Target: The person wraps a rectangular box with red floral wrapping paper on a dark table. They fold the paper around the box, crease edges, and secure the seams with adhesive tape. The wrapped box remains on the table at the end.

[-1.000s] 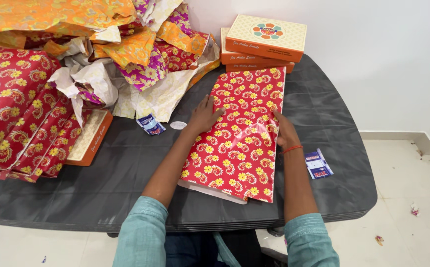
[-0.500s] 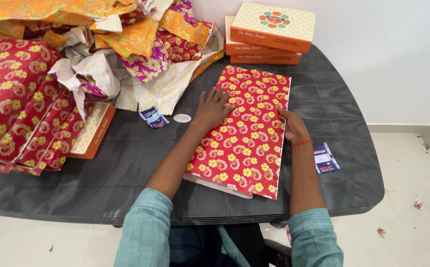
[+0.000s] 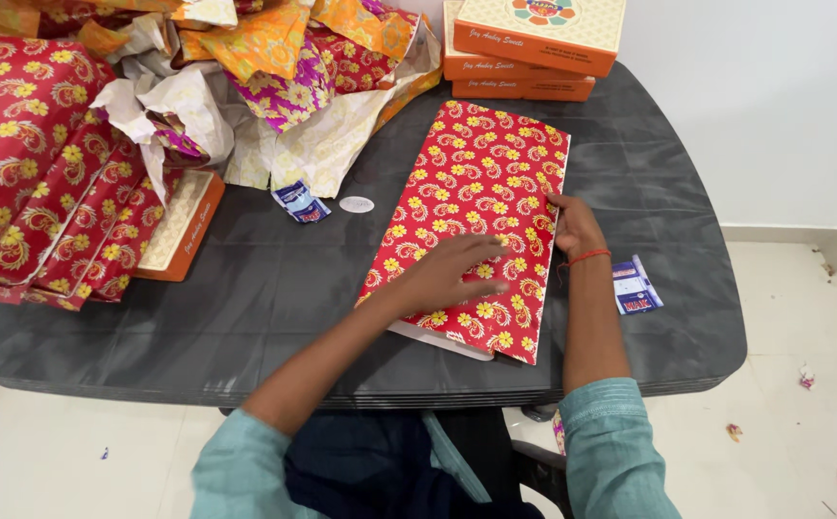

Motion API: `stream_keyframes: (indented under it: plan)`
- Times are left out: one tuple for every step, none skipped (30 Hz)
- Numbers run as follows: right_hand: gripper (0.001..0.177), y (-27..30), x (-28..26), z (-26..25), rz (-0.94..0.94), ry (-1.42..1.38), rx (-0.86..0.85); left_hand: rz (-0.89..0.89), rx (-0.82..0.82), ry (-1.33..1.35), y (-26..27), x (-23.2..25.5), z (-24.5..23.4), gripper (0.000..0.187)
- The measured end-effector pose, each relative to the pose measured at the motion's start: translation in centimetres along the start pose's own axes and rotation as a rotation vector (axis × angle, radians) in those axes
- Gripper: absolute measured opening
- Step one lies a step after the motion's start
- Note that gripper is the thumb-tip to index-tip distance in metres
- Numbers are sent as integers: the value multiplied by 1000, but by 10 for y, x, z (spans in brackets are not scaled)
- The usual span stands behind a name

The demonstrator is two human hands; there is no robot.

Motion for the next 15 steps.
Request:
stream_keyframes:
  plan:
    - [29,-3,1,0,5,-3,-9,20,97,39,17,11,-16,49]
    - [29,-4,2,1,9,-6,-18,-112,149,48,35,9,-23,42]
    - [30,-5,2,2,13,-10,-27,-244,201,56,55,7,-29,36]
    - [30,-6,2,0,9,-6,-16,-350,185,79,75,4,-30,33]
    - [30,-5,2,-1,6,-2,-5,-458,167,101,93,-1,-30,32]
    - [30,-5,2,0,4,2,5,-563,126,144,108,-7,-25,34]
    - [30,-4,2,2,6,4,6,-669,85,186,123,-13,-20,36]
    - [30,-3,0,3,7,7,6,-775,44,229,135,-21,-15,38]
    - [29,-2,1,3,11,10,9,-830,68,267,142,-27,-14,39]
    - [28,-1,1,3,-2,4,22,-884,93,305,148,-31,-10,40]
    - [27,0,-1,0,-18,-3,39,-936,114,345,152,-35,-5,41]
    - [27,0,-3,-2,-33,-9,56,-960,121,453,153,-36,2,41]
    - [26,0,-3,-4,-35,0,66,-982,129,562,153,-37,9,41]
    - [25,0,-2,-6,-36,9,76,-1003,138,672,155,-36,16,40]
    - [25,-2,-3,-5,-39,20,83,-1051,160,752,157,-37,22,41]
Point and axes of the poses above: each hand's wrist, its own y-axis away from the middle knuckle, its own z-axis out of the palm, x = y × z, the point moved 9 cm from there along -y, towards the middle knuckle, and after that the axes turned 14 degrees about x, right-handed, at the moved point
